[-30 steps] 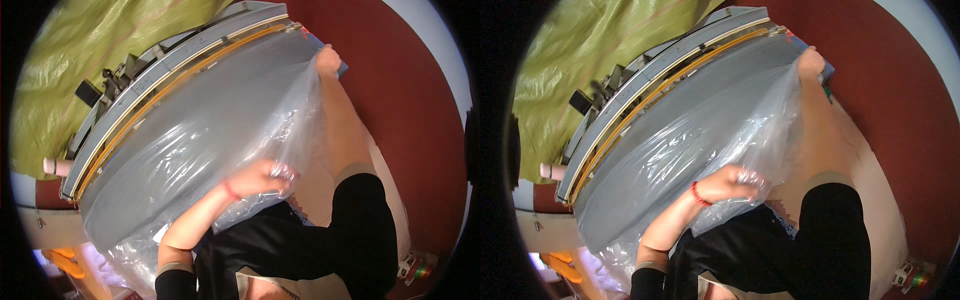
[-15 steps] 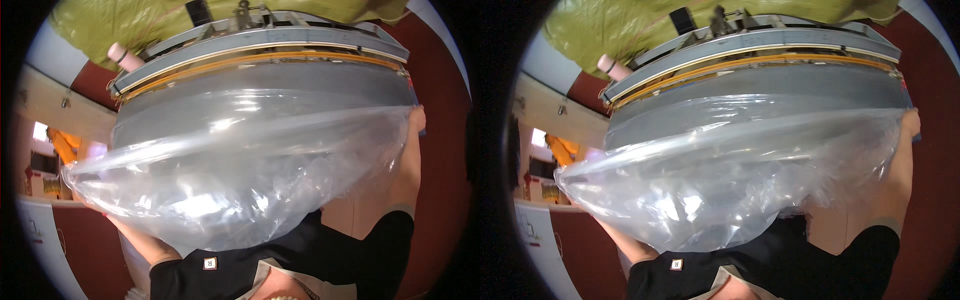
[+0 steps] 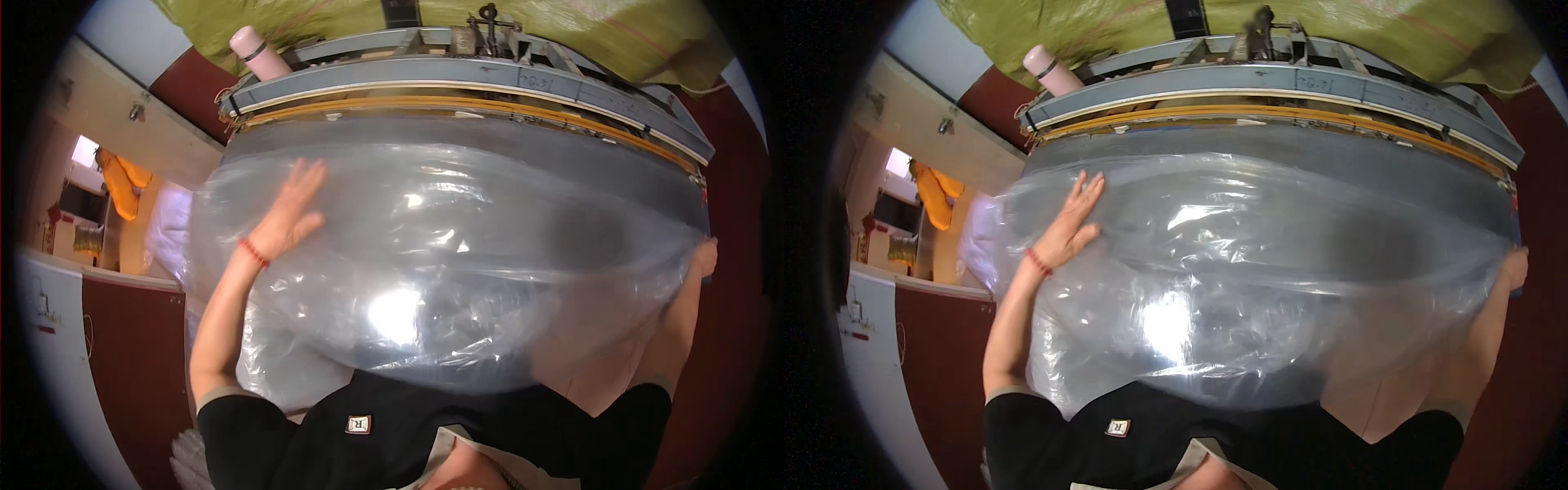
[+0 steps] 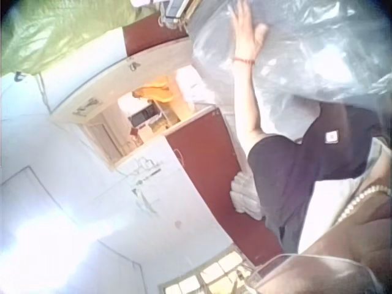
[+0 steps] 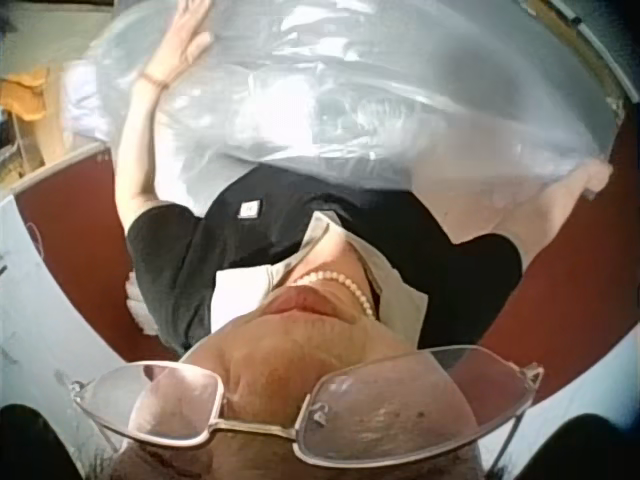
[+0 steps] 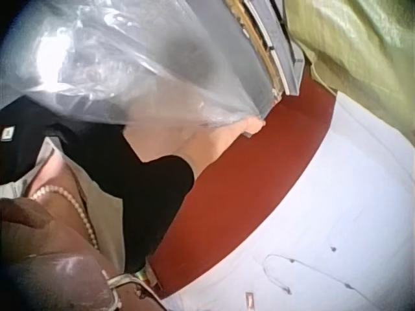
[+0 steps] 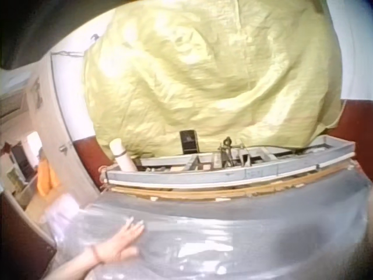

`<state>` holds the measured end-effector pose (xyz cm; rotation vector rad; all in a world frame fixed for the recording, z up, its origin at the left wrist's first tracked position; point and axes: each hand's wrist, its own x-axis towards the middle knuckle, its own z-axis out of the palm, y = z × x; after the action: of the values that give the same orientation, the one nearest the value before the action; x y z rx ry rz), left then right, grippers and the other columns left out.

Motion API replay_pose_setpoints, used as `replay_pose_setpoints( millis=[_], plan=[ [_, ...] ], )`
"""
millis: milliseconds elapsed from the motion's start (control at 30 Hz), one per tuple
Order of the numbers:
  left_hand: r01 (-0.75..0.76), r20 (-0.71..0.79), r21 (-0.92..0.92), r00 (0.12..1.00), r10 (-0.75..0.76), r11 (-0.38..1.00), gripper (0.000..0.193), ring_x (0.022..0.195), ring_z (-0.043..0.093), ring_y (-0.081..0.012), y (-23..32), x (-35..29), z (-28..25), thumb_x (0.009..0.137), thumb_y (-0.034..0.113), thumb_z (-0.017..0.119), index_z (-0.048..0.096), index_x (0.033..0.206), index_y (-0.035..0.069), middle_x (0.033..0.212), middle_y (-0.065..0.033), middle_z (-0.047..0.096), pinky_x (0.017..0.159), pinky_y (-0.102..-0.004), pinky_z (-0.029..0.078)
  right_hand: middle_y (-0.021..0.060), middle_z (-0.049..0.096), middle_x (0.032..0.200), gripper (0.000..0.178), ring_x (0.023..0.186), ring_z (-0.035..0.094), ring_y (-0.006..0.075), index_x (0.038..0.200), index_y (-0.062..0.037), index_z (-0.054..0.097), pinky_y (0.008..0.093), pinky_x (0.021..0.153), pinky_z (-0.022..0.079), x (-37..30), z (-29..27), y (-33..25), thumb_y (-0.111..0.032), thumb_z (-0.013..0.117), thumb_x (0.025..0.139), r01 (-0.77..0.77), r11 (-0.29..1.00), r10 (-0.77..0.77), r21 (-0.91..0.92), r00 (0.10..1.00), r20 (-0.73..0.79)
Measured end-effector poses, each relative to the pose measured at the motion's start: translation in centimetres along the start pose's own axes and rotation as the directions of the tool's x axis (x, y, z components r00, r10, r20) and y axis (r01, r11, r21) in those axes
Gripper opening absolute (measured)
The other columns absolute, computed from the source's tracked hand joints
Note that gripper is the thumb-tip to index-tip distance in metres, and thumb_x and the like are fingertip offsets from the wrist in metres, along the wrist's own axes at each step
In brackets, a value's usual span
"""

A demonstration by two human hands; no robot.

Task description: The recorder is using a heat-sealing machine to seal large plastic sheets or bags.

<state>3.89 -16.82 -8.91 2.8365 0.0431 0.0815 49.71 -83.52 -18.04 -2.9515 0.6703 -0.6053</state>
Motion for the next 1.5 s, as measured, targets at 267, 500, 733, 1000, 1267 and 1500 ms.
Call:
replay_pose_setpoints(
  millis=[267, 500, 733, 1000, 1267, 1500],
  plan=[
    [0.227, -0.28, 0.279, 0.949, -0.147, 0.933, 0.049, 0.121, 0.032, -0.0334, -5.0, 1.8, 4.1, 0.077, 0.024, 0.055, 0.043, 0.121, 0.006, 0.127, -0.0147, 0.04, 0.097, -0.0446, 0.025, 0.0156, 0.059, 0.098, 0.034, 0.091, 0.055, 0.0368, 0.1, -0.0088, 0.052, 0.0466, 0.073, 0.043, -0.2, 0.0, 0.2, -0.037, 0.039, 0.085, -0.017, 1.0, 0.017, 0.0, 1.0, -0.013],
    [0.192, -0.331, 0.166, 0.935, -0.129, 0.967, 0.021, 0.094, 0.048, -0.0255, -6.6, 3.3, 4.2, 0.068, 0.014, 0.066, 0.056, 0.085, 0.006, 0.092, -0.0059, 0.055, 0.083, -0.0387, 0.035, 0.0143, 0.059, 0.098, 0.035, 0.092, 0.055, 0.0355, 0.1, -0.0084, 0.052, 0.0451, 0.074, 0.043, -0.3, -0.3, -0.5, -0.038, 0.039, 0.085, -0.01, 0.999, 0.009, 0.046, 1.0, 0.02],
    [-0.098, -0.741, 0.388, 0.558, 0.374, 0.916, 0.022, 0.105, 0.046, -0.0329, 1.4, 4.4, 0.1, 0.075, 0.006, 0.057, 0.053, 0.096, 0.003, 0.105, -0.0129, 0.054, 0.087, -0.0414, 0.036, 0.0135, 0.058, 0.1, 0.033, 0.093, 0.054, 0.0342, 0.102, -0.0086, 0.051, 0.0443, 0.074, 0.043, -0.4, -1.0, 0.7, -0.035, 0.038, 0.087, -0.024, 1.0, 0.024, 0.001, 1.0, 0.02],
    [0.168, -0.194, 0.07, 0.969, -0.152, 0.983, 0.045, 0.123, 0.028, -0.0347, -6.1, 2.5, 5.3, 0.085, 0.029, 0.048, 0.044, 0.12, 0.001, 0.129, -0.0149, 0.038, 0.099, -0.0394, 0.026, 0.0152, 0.057, 0.103, 0.035, 0.095, 0.054, 0.0355, 0.105, -0.0099, 0.051, 0.0448, 0.075, 0.043, 0.1, -0.3, -0.2, -0.036, 0.039, 0.086, -0.025, 1.0, 0.025, 0.0, 0.999, 0.035],
    [0.063, -0.334, 0.227, 0.942, 0.017, 0.972, 0.032, 0.112, 0.043, -0.0328, -3.7, 7.7, 6.6, 0.081, 0.021, 0.054, 0.055, 0.107, 0.001, 0.115, -0.0144, 0.051, 0.092, -0.0383, 0.035, 0.0169, 0.056, 0.103, 0.039, 0.095, 0.053, 0.0355, 0.103, -0.0083, 0.054, 0.0437, 0.077, 0.042, 1.2, 0.5, 1.6, -0.039, 0.04, 0.084, -0.065, 0.995, 0.065, 0.081, 0.998, 0.001],
    [0.26, -0.631, -0.095, 0.731, -0.26, 0.961, 0.022, 0.081, 0.054, -0.029, -5.3, 10.9, 7.3, 0.071, 0.015, 0.063, 0.062, 0.09, 0.004, 0.082, -0.0124, 0.058, 0.073, -0.0356, 0.043, 0.0073, 0.06, 0.087, 0.036, 0.08, 0.055, 0.0151, 0.091, 0.002, 0.059, 0.026, 0.074, 0.043, 4.4, 2.3, 8.6, -0.032, 0.062, 0.079, -0.12, 0.176, 0.008, 0.977, 0.993, 0.121]
  ],
)
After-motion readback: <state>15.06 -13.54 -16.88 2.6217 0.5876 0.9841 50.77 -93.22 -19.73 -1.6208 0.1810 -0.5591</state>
